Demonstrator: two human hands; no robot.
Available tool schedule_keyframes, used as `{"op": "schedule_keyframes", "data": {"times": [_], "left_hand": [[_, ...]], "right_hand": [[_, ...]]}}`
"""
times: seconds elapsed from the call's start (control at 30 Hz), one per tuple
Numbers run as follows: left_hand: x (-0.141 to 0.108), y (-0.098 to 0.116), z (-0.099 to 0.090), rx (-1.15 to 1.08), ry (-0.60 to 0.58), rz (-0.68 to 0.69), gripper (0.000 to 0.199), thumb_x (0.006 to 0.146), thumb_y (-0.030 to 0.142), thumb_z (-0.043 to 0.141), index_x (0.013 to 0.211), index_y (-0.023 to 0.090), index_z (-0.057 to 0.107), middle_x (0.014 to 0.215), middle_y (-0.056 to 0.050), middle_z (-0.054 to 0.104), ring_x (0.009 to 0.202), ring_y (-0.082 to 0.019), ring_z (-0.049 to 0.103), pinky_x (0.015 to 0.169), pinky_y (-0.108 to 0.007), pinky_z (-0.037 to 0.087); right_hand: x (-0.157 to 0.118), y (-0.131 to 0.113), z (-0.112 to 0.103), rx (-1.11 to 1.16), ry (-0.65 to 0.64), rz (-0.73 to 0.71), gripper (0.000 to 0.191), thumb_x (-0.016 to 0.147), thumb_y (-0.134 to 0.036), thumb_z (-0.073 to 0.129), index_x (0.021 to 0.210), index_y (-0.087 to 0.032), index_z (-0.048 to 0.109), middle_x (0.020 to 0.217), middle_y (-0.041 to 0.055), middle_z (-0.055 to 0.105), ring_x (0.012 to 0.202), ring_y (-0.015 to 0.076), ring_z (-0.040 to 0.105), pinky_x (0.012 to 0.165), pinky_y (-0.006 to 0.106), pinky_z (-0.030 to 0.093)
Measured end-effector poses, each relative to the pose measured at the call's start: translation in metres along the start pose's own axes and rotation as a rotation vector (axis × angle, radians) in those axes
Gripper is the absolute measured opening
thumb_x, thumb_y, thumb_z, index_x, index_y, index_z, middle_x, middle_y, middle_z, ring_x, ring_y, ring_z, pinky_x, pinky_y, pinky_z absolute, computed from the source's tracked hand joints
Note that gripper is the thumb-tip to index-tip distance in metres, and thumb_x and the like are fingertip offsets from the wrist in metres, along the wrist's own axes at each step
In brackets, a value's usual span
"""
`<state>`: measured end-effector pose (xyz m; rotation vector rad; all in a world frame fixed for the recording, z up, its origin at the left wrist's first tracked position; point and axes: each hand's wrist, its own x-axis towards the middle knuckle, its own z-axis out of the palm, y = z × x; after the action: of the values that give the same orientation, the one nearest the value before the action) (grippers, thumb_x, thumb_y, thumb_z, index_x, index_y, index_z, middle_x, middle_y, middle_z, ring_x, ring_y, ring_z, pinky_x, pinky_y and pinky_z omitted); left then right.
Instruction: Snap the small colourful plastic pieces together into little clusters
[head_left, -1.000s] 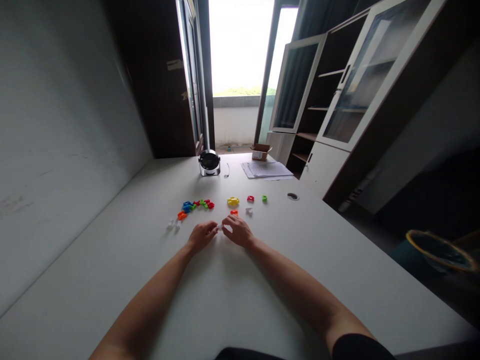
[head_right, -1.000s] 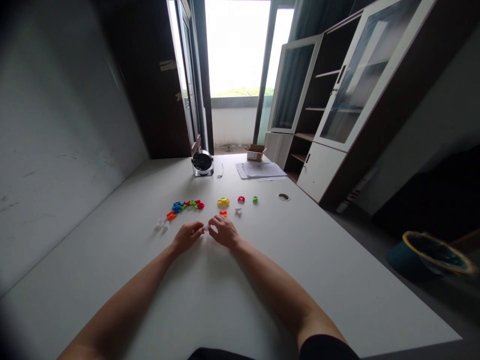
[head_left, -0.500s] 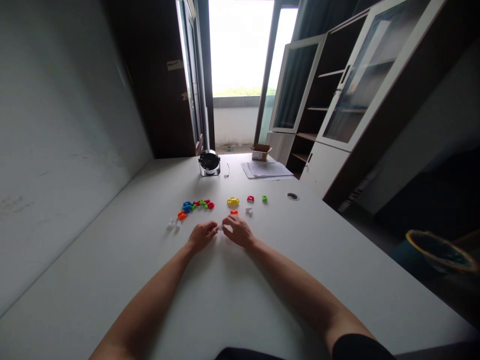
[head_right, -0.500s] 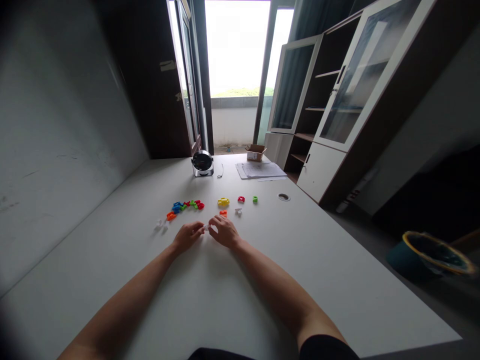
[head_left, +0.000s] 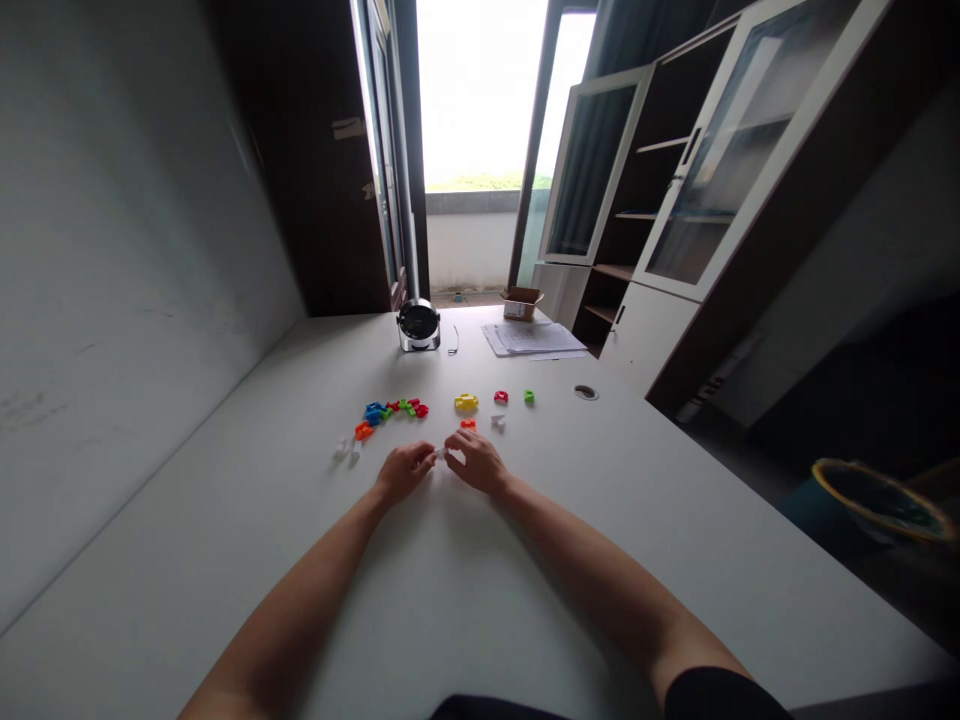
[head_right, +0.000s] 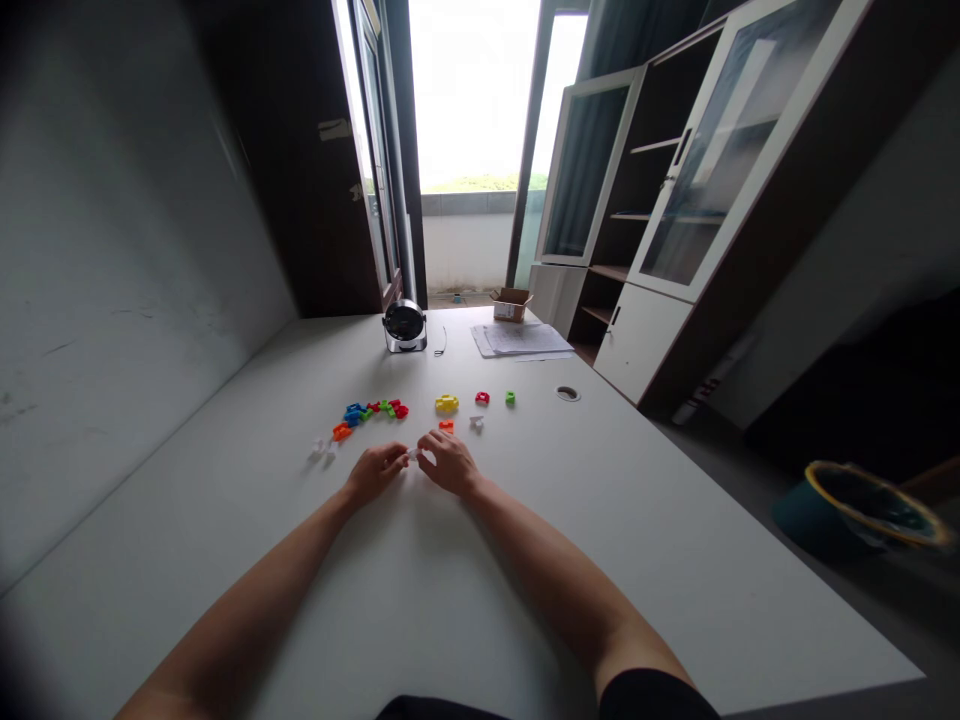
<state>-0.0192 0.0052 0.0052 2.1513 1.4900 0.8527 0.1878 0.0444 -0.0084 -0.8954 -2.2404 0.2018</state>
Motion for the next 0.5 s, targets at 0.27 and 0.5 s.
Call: {"op": "schedule_keyframes", "data": {"times": [0.27,0.5], "left_hand": [[0.0005,-0.0025,0.0020,0.007,0.011,0.007,0.022,0.092,0.036,0.050,0.092,0.023,0.069,0.078,0.000,0.071,0.065,-0.013,0.058,0.063,-0.022,0.043],[0.0000,0.0005,0.0001,0.010,-0.005,-0.007,0.024,0.092,0.038,0.049,0.093,0.023,0.068,0.079,-0.001,0.071,0.066,-0.014,0.058,0.064,-0.022,0.043]], "right_hand": [[0.0001,-0.0013,-0.0014,0.002,0.001,0.000,0.004,0.091,-0.025,0.057,0.094,-0.022,0.059,0.092,0.0040,0.063,0.084,0.0174,0.058,0.079,0.029,0.044],[0.0001,-0.0011,-0.0017,0.004,0.004,0.000,0.004,0.091,-0.025,0.057,0.094,-0.022,0.059,0.092,0.0044,0.063,0.084,0.0179,0.058,0.078,0.029,0.045]]}}
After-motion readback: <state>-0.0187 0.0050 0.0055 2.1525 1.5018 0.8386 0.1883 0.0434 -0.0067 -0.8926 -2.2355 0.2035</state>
